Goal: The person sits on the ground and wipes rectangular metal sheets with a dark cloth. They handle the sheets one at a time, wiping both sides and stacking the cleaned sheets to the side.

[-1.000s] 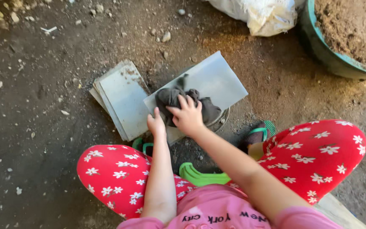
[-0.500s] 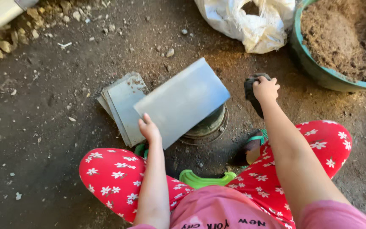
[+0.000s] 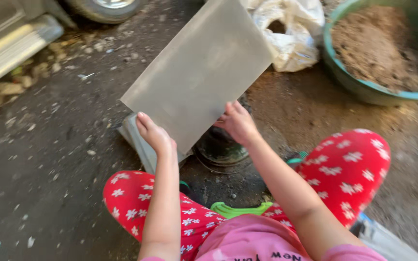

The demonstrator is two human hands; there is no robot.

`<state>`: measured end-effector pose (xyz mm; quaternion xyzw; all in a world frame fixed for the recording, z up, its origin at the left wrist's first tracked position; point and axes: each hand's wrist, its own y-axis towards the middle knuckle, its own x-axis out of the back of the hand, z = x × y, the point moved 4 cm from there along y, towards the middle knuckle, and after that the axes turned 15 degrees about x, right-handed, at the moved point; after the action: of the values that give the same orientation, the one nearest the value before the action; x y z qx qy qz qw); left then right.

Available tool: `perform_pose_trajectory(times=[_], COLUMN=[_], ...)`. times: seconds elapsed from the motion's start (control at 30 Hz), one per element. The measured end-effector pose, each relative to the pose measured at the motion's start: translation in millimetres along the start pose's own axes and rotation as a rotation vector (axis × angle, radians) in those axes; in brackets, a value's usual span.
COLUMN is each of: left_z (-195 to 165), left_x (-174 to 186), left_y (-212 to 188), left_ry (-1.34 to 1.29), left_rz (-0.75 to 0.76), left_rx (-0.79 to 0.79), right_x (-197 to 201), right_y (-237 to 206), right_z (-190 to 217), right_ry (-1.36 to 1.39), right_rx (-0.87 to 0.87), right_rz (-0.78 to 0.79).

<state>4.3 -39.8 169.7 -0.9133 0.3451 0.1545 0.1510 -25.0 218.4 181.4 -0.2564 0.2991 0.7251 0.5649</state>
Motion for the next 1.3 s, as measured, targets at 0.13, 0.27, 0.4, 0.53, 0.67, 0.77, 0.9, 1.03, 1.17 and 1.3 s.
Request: perform_pose_trajectory(times=[0.13,0.27,0.4,0.53,0.67,0.77,0.9,1.03,1.17,1.3], left_z=[61,91,106,131,171,187,196,200,199,178], left_x=[-62,-103,-88,-4,49,40,20,21,22,16], left_y=[-50,-42,56,116,111,103,103,103,95,92], left_ry=[-0.305,0.538,1.455,1.804,2.075,1.937,1.91,2.013,2.003,1.811], left_rz=[0.526,1.226,1.036,0.674,0.951,1.094,1.14,1.081,1.13,1.196], left_rx=[0.469,0.53,-0.007,-0.027,0.239,0.239,0.236,0.394,0.369,0.081], right_x=[16,95,149,163,177,161,130,120,121,135], right_y=[-25,-124,-317,-520,-713,-848,-936,-927,-927,-903], right_z=[89,243,379,410,354,285,203,144,99,172], right_ry=[-0.093,-0.365,-0.569,-0.795,-0.731,-0.587,-0.507,-0.375,-0.185,-1.421], right_rx=[0.37,0.521,0.76,0.691,0.644,0.573,0.531,0.719,-0.086,-0.994], right_rz=[-0.188,-0.479,-0.782,-0.953,-1.333,-1.639,-1.972,-1.916,-2.237,-2.297])
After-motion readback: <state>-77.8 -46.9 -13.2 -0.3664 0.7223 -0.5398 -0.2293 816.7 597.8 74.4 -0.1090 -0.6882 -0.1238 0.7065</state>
